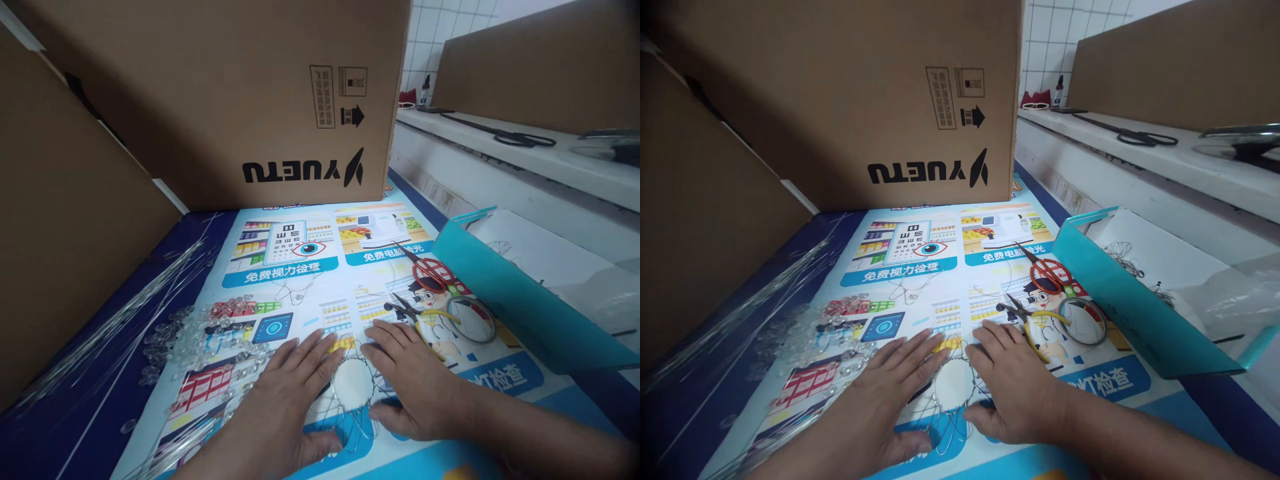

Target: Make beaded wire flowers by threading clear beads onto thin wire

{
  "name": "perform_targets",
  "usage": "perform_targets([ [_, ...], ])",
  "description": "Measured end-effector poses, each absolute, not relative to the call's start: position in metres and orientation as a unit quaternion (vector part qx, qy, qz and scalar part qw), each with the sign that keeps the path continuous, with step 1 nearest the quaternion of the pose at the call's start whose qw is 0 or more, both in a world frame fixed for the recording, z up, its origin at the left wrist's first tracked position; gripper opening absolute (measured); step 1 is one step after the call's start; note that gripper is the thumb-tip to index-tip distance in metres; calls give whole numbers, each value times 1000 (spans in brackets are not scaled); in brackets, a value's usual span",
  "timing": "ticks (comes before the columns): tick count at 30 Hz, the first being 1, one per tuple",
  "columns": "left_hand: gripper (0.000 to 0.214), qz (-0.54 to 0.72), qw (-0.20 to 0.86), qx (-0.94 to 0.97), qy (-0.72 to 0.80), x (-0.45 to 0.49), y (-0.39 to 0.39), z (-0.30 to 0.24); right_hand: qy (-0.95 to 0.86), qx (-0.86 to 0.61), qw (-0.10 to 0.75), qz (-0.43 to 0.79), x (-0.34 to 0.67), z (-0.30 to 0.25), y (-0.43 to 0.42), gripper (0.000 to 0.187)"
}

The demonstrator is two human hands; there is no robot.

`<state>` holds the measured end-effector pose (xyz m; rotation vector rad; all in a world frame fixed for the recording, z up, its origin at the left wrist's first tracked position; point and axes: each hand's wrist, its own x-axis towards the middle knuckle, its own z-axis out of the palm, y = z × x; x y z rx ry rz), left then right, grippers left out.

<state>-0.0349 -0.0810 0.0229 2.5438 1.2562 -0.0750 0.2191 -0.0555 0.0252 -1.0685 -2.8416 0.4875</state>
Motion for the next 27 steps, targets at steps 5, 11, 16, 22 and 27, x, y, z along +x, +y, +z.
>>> perform_targets([
  [5,89,-14,160,884,440,-35,-81,23,-921,-350,20,168,219,25,-58,87],
  [11,87,-21,151,883,444,-34,-82,24,-915,-365,10,172,217,30,-62,83],
  [16,87,-26,145,885,441,-35,-83,22,-912,-370,10,177,217,31,-62,79],
  [22,83,-11,147,885,441,-35,-84,20,-914,-362,23,182,219,28,-62,78],
  [27,80,-18,145,884,445,-36,-85,20,-912,-360,32,193,220,30,-62,76],
])
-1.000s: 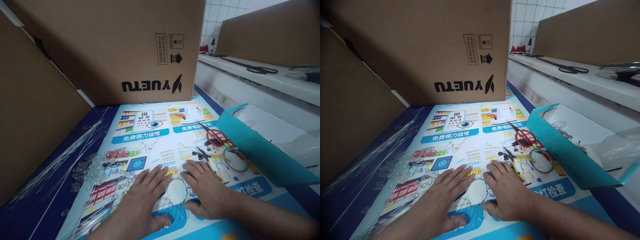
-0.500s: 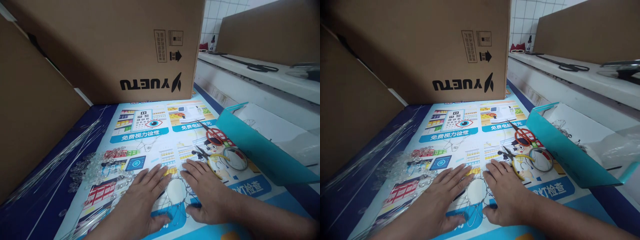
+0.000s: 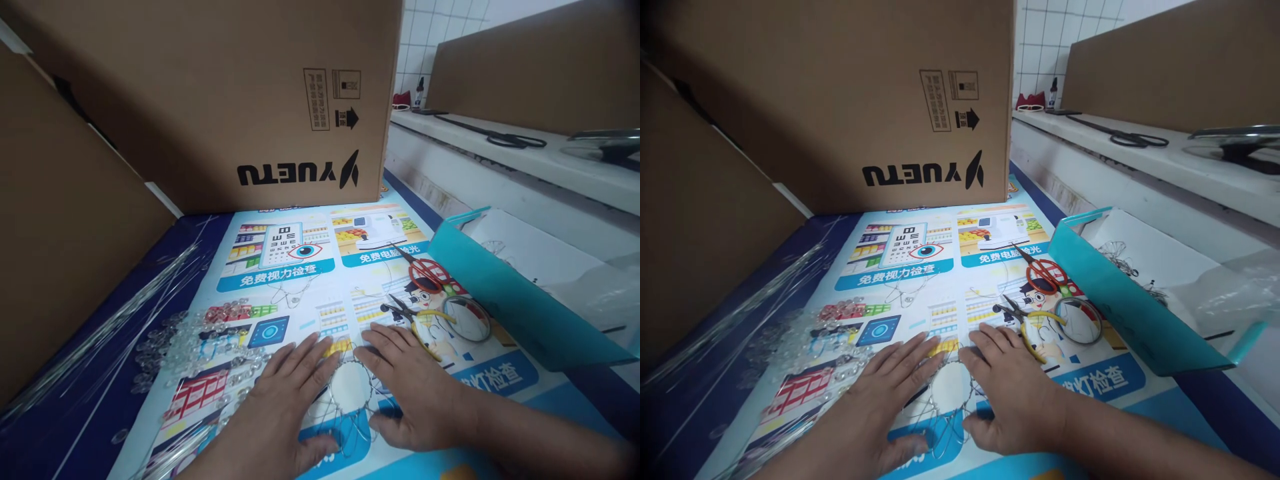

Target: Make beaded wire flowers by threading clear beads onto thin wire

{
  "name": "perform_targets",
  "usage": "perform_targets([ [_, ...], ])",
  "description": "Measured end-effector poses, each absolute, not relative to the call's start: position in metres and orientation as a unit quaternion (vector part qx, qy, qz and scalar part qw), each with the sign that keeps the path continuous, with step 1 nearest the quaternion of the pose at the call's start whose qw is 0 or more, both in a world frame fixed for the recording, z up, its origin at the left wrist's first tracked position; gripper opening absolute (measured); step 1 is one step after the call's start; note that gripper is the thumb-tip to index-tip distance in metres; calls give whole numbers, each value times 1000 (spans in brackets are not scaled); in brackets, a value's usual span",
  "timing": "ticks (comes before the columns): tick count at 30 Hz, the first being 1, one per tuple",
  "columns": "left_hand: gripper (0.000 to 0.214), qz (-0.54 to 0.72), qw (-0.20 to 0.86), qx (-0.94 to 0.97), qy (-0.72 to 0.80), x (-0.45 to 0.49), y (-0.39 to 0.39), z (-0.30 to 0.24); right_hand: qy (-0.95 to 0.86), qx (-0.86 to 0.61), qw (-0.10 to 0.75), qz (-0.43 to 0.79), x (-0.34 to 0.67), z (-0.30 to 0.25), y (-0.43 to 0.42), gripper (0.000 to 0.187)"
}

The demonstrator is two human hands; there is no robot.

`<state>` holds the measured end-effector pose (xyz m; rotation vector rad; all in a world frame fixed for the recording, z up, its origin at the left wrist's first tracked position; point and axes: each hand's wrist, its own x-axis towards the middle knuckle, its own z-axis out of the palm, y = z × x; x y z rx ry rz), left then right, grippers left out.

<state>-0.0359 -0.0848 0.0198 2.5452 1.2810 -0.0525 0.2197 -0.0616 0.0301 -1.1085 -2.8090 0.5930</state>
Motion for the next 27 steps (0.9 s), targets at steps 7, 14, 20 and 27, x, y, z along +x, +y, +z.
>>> perform_targets([
  [7,79,-15,151,882,445,-37,-86,18,-911,-357,31,205,220,33,-62,77],
  [14,79,-4,155,881,446,-36,-87,21,-912,-362,41,190,222,34,-62,75],
  [20,81,-6,151,882,446,-39,-89,22,-910,-368,38,189,224,33,-64,76],
  [27,70,51,108,890,440,-43,-93,30,-927,-331,86,152,229,33,-70,67],
])
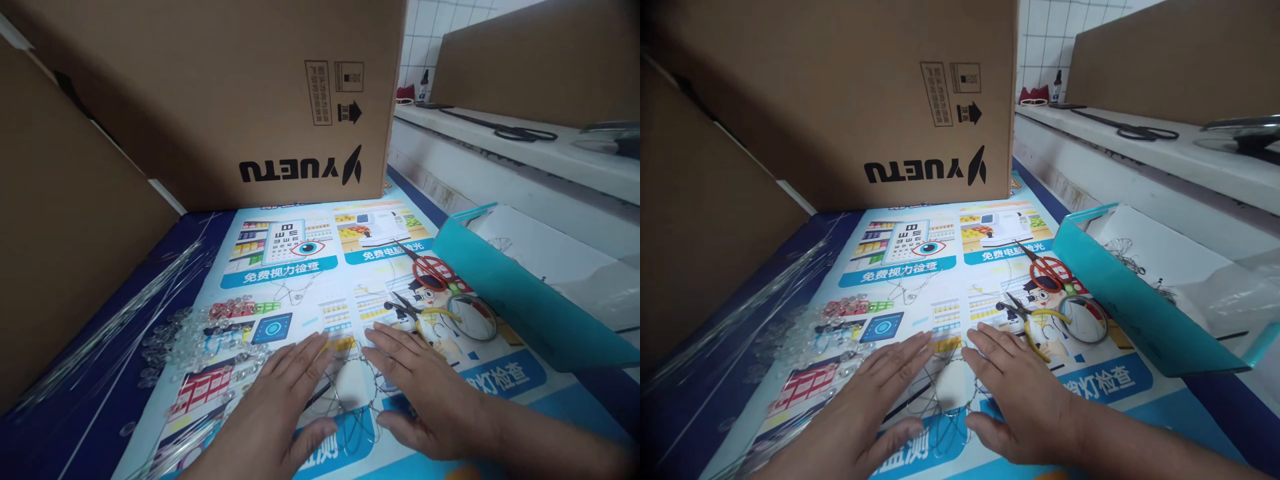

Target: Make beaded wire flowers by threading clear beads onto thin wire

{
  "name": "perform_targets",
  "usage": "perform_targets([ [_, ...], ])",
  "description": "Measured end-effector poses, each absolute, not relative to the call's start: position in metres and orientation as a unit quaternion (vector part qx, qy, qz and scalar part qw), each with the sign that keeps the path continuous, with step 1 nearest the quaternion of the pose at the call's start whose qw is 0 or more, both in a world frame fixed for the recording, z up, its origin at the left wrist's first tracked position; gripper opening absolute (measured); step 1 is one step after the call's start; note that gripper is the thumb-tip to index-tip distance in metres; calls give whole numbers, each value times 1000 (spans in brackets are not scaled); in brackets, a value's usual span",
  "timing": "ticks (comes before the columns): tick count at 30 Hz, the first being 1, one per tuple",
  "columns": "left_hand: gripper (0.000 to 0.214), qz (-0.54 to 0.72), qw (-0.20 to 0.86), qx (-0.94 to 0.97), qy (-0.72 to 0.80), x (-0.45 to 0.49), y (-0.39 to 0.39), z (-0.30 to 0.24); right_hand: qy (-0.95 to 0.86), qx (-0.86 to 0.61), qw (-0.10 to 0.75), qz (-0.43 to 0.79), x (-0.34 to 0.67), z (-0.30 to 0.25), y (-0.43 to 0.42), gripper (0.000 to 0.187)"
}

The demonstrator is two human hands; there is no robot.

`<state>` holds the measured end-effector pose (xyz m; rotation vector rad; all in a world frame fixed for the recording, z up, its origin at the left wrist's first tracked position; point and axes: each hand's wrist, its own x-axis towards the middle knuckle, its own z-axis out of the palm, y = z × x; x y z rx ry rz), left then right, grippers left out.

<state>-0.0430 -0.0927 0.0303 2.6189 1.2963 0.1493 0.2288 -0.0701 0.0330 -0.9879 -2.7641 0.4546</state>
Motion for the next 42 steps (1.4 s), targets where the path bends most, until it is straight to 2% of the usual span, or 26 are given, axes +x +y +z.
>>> perform_targets([
  [4,62,101,89,883,451,-36,-95,32,-934,-317,97,134,218,39,-75,57],
  [13,83,51,140,910,388,-21,-94,18,-944,-299,78,115,200,18,-84,74],
  [18,88,23,154,909,387,-23,-95,15,-948,-296,61,99,201,13,-86,72],
  [30,70,-64,152,904,394,-21,-92,25,-946,-300,22,119,202,22,-82,73],
  [37,69,-79,162,898,401,-17,-92,33,-942,-310,-7,130,206,27,-82,75],
  [42,72,-69,156,900,400,-19,-91,32,-940,-314,9,134,210,24,-82,74],
])
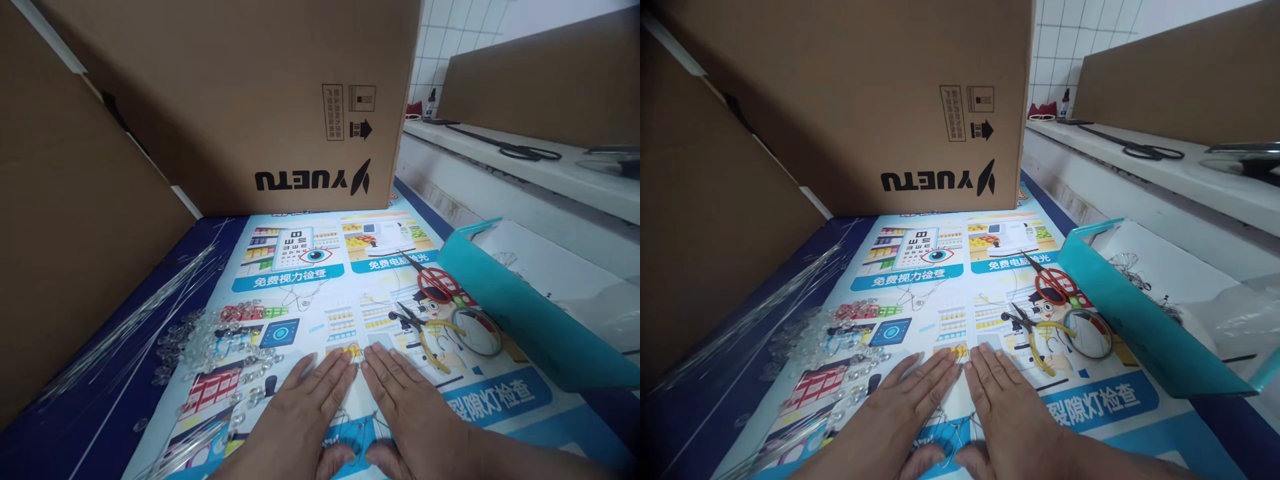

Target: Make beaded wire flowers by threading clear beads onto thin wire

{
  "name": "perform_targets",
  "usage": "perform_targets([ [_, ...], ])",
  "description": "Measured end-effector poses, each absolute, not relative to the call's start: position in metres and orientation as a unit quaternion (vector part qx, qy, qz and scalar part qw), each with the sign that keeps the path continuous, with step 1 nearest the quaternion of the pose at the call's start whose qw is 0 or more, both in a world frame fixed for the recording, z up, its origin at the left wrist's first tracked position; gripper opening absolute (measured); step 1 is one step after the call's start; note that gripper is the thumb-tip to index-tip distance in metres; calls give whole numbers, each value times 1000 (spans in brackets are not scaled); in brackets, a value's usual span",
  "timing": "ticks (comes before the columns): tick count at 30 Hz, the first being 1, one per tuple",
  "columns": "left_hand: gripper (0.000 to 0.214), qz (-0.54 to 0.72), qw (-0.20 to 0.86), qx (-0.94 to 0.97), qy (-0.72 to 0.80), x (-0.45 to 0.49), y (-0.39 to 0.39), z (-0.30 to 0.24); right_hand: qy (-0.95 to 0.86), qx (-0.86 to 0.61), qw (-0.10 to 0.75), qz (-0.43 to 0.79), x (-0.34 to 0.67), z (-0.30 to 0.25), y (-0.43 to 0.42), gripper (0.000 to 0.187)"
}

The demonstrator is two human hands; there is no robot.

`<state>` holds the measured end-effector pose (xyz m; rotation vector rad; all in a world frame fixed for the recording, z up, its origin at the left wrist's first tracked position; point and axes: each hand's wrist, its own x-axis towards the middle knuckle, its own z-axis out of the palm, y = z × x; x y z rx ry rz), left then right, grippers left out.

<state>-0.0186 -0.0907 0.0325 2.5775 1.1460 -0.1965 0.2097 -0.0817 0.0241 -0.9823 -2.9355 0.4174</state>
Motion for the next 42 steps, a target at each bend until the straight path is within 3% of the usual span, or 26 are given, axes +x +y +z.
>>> perform_targets([
  [5,75,-47,153,904,397,-22,-87,26,-936,-316,42,153,212,20,-77,80],
  [11,81,-9,172,899,403,-23,-84,22,-907,-369,2,202,212,22,-69,91],
  [26,82,-18,163,885,436,-20,-84,30,-904,-387,16,181,213,29,-55,75],
  [42,82,-30,117,896,427,-18,-89,26,-917,-377,19,127,205,32,-54,75],
])
